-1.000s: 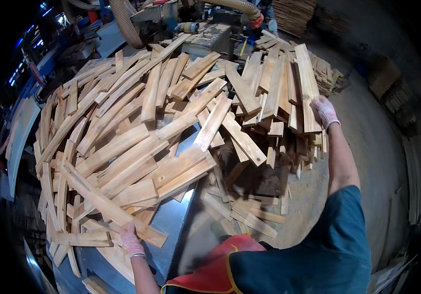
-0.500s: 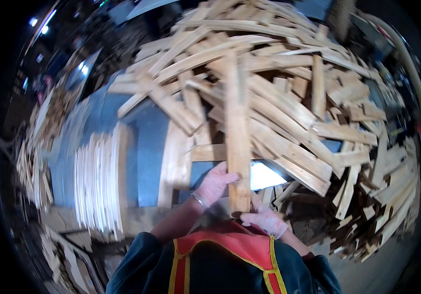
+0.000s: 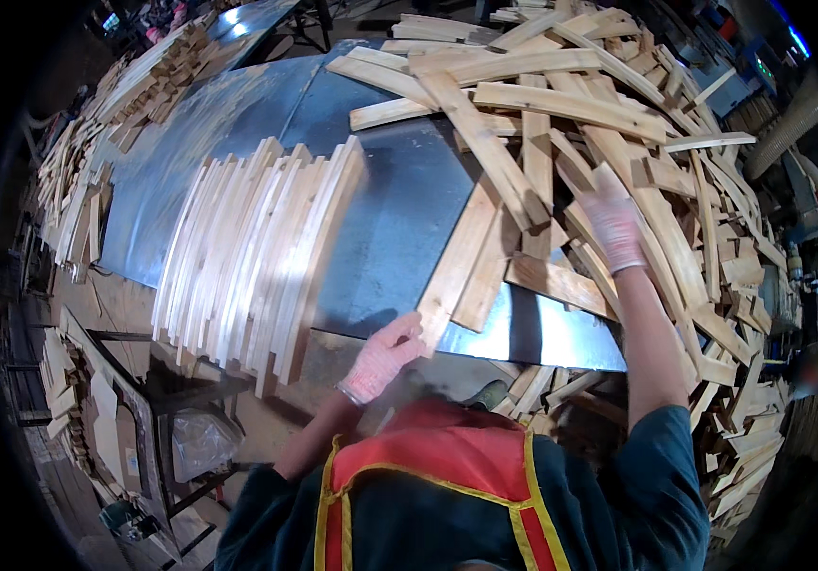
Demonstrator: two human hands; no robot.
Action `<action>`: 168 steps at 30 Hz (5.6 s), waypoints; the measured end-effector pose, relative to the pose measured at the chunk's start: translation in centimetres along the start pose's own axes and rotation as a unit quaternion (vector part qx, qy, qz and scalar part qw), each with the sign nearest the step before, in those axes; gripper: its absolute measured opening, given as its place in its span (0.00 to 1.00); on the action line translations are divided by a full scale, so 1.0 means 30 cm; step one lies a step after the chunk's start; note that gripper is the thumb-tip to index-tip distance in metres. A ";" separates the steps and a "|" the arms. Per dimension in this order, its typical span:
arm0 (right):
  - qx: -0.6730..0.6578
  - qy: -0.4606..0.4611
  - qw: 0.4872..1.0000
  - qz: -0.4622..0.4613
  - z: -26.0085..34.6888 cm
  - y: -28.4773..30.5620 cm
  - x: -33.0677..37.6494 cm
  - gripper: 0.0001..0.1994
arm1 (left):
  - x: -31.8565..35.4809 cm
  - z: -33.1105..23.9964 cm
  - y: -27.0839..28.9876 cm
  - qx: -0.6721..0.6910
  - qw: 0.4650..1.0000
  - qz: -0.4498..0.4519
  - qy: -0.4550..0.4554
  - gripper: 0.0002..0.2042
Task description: The person sorts wooden planks on a metal table, picking them up from a pile and arranging them into a neat stack. They handle the wood by hand, repeatedly moving pieces from the disorganized pile to the organized stack.
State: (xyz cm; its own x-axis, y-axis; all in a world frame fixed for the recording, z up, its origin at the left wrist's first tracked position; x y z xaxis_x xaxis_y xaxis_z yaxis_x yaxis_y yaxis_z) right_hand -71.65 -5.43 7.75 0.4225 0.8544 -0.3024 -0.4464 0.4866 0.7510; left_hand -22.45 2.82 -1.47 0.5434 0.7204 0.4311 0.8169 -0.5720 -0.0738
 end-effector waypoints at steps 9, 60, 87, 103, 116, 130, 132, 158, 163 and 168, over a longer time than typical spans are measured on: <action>0.275 -0.122 0.926 0.228 0.360 -0.517 0.116 0.41 | 0.144 0.123 0.262 -0.016 0.999 -0.040 -0.024 0.19; 0.397 -0.069 0.848 0.344 -0.309 0.773 0.734 0.62 | -0.414 -0.596 -1.118 -0.679 0.513 0.213 -0.480 0.32; 0.276 -0.350 0.879 -0.166 -0.908 1.707 1.241 0.35 | -0.840 -0.873 -1.217 -0.765 0.599 0.017 -0.235 0.26; -0.546 -0.333 0.719 0.274 0.164 -0.060 0.821 0.43 | 0.081 -0.171 -0.108 0.116 0.984 0.098 0.097 0.15; -0.652 -0.368 0.566 0.346 0.845 -0.651 0.950 0.29 | 0.206 -0.041 0.315 -0.001 0.995 -0.009 0.097 0.20; 0.104 -0.229 0.960 -0.123 -0.111 0.485 -0.167 0.37 | 0.069 0.174 0.189 -0.083 0.996 0.032 0.027 0.20; 0.236 -0.296 0.925 0.047 -0.287 0.291 0.074 0.45 | 0.018 0.254 0.134 -0.003 0.997 0.035 0.073 0.20; 0.113 -0.101 0.975 0.165 0.419 0.169 1.028 0.45 | -0.196 -0.239 -0.227 -0.439 0.866 0.179 -0.160 0.21; 0.125 -0.076 0.979 0.141 0.552 0.040 1.040 0.48 | -0.079 -0.186 -0.065 -0.351 0.918 0.165 -0.081 0.21; -0.053 -0.107 0.990 0.072 0.623 -0.270 0.915 0.45 | 0.000 -0.101 -0.060 -0.220 0.952 0.189 -0.096 0.39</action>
State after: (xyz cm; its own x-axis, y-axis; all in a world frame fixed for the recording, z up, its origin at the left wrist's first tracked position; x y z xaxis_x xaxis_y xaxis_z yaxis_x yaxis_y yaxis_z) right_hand -41.70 10.69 4.33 0.5004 0.8640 -0.0562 -0.5902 0.3879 0.7080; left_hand -24.52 2.66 1.38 0.8430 0.4640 0.2722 0.4185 -0.8836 0.2100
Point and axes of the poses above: each hand's wrist, its own x-axis away from the middle knuckle, its own y-axis out of the back of the hand, z = x × y, the point moved 9 cm from there along -x, towards the middle knuckle, and after that the axes turned 2 degrees about z, right-handed, at the moved point
